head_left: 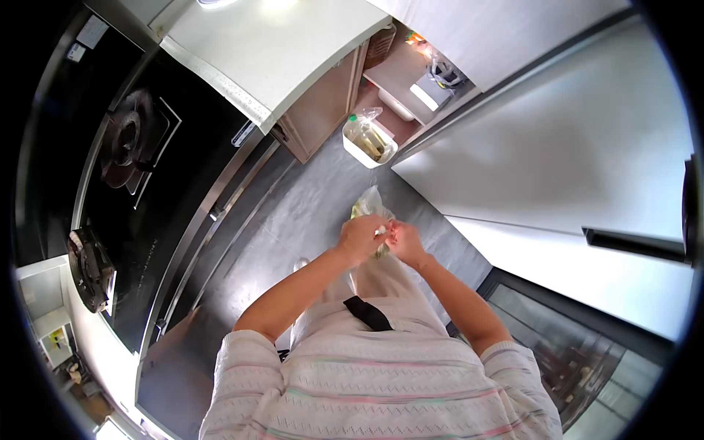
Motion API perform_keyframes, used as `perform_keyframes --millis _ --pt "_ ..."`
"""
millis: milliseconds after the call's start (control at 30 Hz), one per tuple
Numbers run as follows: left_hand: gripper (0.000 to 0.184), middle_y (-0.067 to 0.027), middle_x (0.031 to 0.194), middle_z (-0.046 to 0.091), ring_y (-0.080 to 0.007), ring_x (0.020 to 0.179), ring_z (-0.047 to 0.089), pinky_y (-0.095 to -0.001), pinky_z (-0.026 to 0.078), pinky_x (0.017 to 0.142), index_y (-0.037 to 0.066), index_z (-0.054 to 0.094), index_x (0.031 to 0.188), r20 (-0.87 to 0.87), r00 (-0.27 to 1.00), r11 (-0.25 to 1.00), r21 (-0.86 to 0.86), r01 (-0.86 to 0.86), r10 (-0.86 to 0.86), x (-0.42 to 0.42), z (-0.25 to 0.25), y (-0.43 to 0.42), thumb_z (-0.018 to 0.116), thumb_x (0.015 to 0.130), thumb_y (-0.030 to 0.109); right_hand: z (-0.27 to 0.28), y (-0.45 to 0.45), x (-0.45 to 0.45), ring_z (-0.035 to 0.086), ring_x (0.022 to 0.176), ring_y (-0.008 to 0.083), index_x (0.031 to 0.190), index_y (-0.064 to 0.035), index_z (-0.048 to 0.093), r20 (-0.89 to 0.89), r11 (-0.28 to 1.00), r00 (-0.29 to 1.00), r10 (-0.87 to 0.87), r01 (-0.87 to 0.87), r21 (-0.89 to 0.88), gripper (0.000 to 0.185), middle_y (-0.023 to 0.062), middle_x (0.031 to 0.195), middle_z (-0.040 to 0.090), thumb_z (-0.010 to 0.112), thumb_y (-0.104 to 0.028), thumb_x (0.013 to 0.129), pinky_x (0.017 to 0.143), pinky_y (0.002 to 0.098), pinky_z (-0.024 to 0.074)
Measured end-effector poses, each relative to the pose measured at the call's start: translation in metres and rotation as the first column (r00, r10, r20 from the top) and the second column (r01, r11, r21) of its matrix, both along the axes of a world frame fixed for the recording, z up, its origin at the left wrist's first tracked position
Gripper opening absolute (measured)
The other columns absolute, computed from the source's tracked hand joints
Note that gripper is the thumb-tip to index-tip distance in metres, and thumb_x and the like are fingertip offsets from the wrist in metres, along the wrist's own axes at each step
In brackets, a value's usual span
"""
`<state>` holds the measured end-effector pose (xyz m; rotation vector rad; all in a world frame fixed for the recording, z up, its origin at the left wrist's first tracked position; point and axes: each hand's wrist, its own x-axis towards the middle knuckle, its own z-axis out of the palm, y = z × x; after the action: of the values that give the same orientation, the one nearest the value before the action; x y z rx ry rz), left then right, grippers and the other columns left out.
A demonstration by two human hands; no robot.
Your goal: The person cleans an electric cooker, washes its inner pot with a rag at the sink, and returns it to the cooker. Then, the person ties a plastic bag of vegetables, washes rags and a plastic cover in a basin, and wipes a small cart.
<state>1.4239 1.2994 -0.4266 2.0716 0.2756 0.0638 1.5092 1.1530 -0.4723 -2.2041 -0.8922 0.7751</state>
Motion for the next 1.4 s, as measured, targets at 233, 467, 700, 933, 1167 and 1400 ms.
perform_keyframes --millis 233,467,700,933,1167,1400 --pt "0.028 -0.006 0.101 0.058 -0.0256 0.095 0.056 -0.0396 0.046 0.077 0.014 0.06 0.1 -0.422 0.894 0.988 0.097 -0.123 0.153 0.015 -0.056 0.033 0.062 0.073 0.02 -0.049 0.03 0.102 0.054 0.059 0.0317 0.067 -0.0034 0.045 0.21 0.992 0.97 0.121 -0.114 -0.047 0.02 0.0137 0.062 0.053 0.064 -0.009 0.071 0.055 0.0367 0.0437" --pt "0.018 -0.006 0.095 0.055 -0.0258 0.093 0.053 -0.0393 0.046 0.076 0.014 0.06 0.09 -0.549 0.829 0.975 0.221 0.024 0.104 -0.024 -0.175 0.026 0.059 0.072 0.015 -0.132 0.07 0.186 0.056 0.065 0.0346 0.069 -0.0067 0.052 0.324 0.985 0.934 0.15 -0.114 -0.127 0.006 0.0156 0.064 0.054 0.057 -0.009 0.072 0.058 0.0431 0.0441" --pt "0.011 -0.0056 0.092 0.054 -0.0255 0.093 0.051 -0.0391 0.044 0.075 0.011 0.059 0.08 -0.397 0.856 0.929 0.298 -0.221 0.331 -0.05 -0.199 0.033 0.059 0.069 0.009 -0.224 0.115 0.253 0.061 0.081 0.0302 0.085 -0.0068 0.06 0.353 0.821 0.836 0.419 -0.183 -0.54 0.015 0.0141 0.083 0.062 0.047 -0.012 0.078 0.071 0.041 0.0492" --pt "0.013 -0.0048 0.09 0.054 -0.0255 0.091 0.051 -0.0392 0.043 0.076 0.011 0.06 0.079 -0.389 0.827 0.904 0.302 -0.301 0.405 -0.052 -0.202 0.036 0.059 0.067 0.007 -0.293 0.173 0.287 0.061 0.087 0.0286 0.085 -0.0064 0.06 0.346 0.729 0.763 0.545 -0.229 -0.645 0.02 0.0119 0.089 0.064 0.041 -0.011 0.083 0.077 0.0388 0.0481" --pt "0.015 -0.005 0.09 0.055 -0.0265 0.089 0.051 -0.0397 0.042 0.074 0.011 0.059 0.079 -0.427 0.801 0.905 0.265 -0.333 0.42 -0.044 -0.192 0.043 0.059 0.065 0.006 -0.315 0.209 0.271 0.062 0.082 0.0257 0.08 -0.0059 0.064 0.537 0.807 0.606 0.587 -0.385 -0.448 0.019 0.009 0.085 0.065 0.046 -0.013 0.08 0.069 0.038 0.0499" --pt "0.014 -0.0058 0.089 0.054 -0.027 0.088 0.051 -0.041 0.042 0.073 0.011 0.059 0.078 -0.416 0.795 0.895 0.267 -0.357 0.441 -0.044 -0.201 0.036 0.059 0.065 0.007 -0.297 0.203 0.269 0.062 0.079 0.0221 0.082 -0.0102 0.06 0.647 0.742 0.439 0.623 -0.593 -0.311 0.012 0.0068 0.079 0.063 0.049 -0.011 0.078 0.067 0.0355 0.0488"
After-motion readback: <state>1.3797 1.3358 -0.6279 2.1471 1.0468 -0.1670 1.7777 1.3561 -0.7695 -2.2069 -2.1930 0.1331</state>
